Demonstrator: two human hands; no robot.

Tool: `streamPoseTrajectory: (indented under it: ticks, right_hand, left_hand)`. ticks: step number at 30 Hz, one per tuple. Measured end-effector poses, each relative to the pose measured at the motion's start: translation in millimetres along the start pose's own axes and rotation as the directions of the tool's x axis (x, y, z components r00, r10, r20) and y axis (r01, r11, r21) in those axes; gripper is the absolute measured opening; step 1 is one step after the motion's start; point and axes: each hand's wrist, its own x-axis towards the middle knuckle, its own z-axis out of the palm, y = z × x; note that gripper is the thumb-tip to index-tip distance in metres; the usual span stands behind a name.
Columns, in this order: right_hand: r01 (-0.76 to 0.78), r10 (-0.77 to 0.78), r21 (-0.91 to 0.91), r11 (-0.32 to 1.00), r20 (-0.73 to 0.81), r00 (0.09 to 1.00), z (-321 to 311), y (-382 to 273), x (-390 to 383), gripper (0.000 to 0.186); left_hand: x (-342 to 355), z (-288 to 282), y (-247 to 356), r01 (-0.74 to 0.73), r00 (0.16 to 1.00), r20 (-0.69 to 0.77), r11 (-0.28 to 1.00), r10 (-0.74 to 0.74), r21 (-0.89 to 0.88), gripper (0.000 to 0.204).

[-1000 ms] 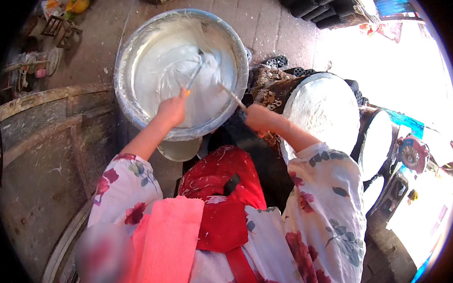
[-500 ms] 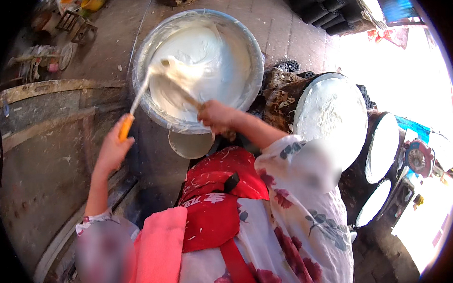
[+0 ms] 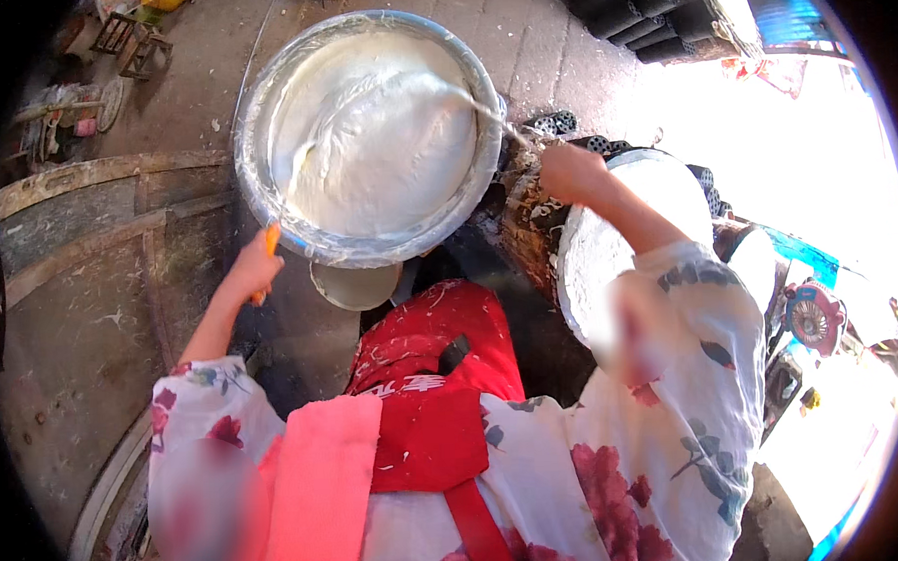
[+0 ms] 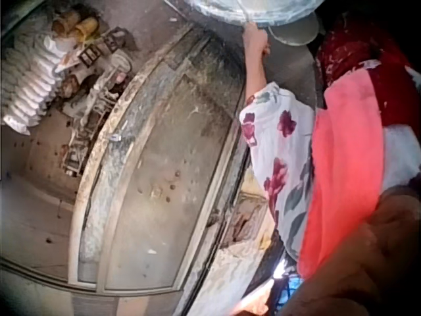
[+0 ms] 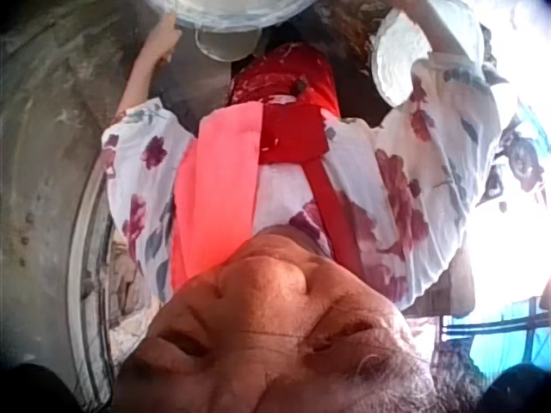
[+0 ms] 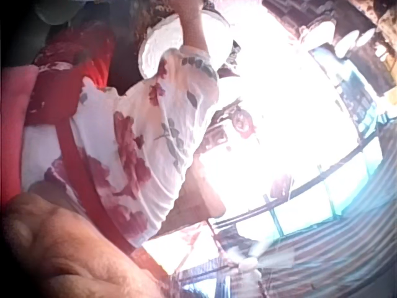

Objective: The person prepares and cooks thin, round white cakes on a series of vertical cylindrical molds. They scoop batter from a large metal basin using a ladle and spread it evenly inside the molds with a wooden stick. The person also uses a stick to remove cooked cakes from the molds and places them into a container. The process involves continuous mixing of the batter and managing multiple cooking stations simultaneously.

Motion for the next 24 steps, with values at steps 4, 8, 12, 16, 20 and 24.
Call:
streamPoseTrajectory:
  ticks: [4,8,12,16,20,24]
  right_hand:
    - [0.104,-0.109,0.045,0.994,0.137,0.985,32,-30,-37,0.013]
    - [0.814,-0.773,-0.223,0.536,0.258,0.579,122,-42,-15,0.012]
    - [0.671,-0.769,0.546,0.502,-0.074,0.635,155,-100,-19,0.012]
    - [-0.124,-0.580,0.977,0.171,0.202,0.789,50,-152,-56,0.015]
    - [-0.125,-0.551,0.988,-0.085,0.058,0.833,-6,-153,-34,0.016]
    - [0.110,-0.338,0.990,0.090,-0.073,0.938,-29,-115,7,0.014]
  left_hand:
    - [-16,45,-37,0.166,0.949,0.314,0.814,0.021,-0.556,0.036]
    - [-50,65,-23,0.448,0.802,0.555,0.392,0.223,-0.804,0.032]
    - [-73,59,-6,0.524,0.748,0.502,0.077,0.435,-0.848,0.032]
    - [-89,15,10,0.340,0.812,0.358,0.125,0.461,-0.932,0.035]
    - [-95,-47,31,-0.008,0.921,0.152,0.407,0.359,-0.913,0.037]
    - [-66,-83,46,-0.259,0.964,-0.093,0.792,0.251,-0.553,0.049]
